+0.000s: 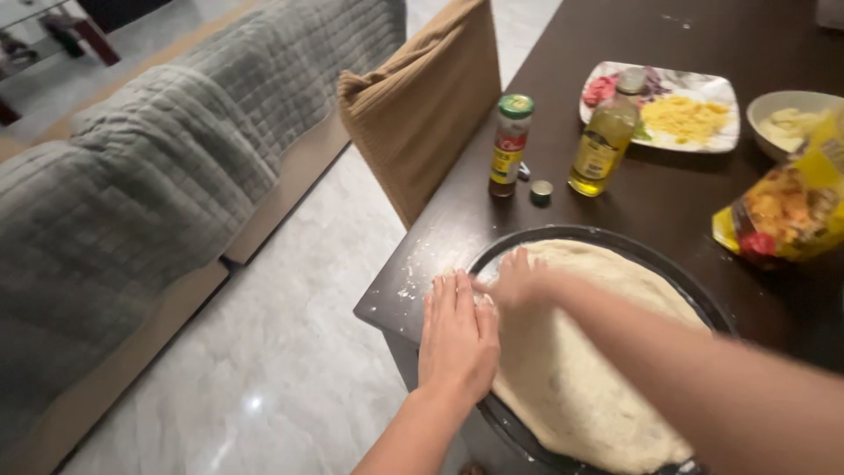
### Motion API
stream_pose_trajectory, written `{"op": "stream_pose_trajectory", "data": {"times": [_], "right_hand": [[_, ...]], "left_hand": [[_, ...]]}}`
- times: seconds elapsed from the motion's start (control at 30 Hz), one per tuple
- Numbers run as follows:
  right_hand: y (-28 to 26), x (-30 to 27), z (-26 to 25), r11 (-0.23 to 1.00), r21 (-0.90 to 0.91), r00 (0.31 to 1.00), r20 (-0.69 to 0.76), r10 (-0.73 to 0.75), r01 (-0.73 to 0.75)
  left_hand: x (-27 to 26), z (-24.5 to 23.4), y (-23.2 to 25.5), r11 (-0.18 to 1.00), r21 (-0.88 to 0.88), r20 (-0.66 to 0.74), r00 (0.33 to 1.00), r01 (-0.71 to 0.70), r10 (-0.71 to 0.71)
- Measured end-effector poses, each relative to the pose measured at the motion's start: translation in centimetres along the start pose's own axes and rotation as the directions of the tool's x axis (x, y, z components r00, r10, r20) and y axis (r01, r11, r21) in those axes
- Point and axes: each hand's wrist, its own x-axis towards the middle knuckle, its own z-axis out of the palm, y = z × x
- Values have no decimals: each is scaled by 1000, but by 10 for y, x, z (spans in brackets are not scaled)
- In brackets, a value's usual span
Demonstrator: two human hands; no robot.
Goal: The person flattens and stretches pizza dough in a round pan by hand, occasionally applying flour from a bag.
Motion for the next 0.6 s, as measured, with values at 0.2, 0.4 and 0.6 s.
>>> {"op": "stream_pose_trajectory", "data": {"times": [0.2,0.4,0.6], "right_hand": [[89,-60,-52,805,593,796,-502,339,30],[141,-96,51,944,162,762,-636,-124,288],[142,-105,46,858,447,863,-506,8,254]], "left_hand": [[24,47,3,948,154,108,959,-277,262],[56,66,-19,766,200,408,763,-611,502],[73,64,-26,778,124,422,743,-615,520]]}}
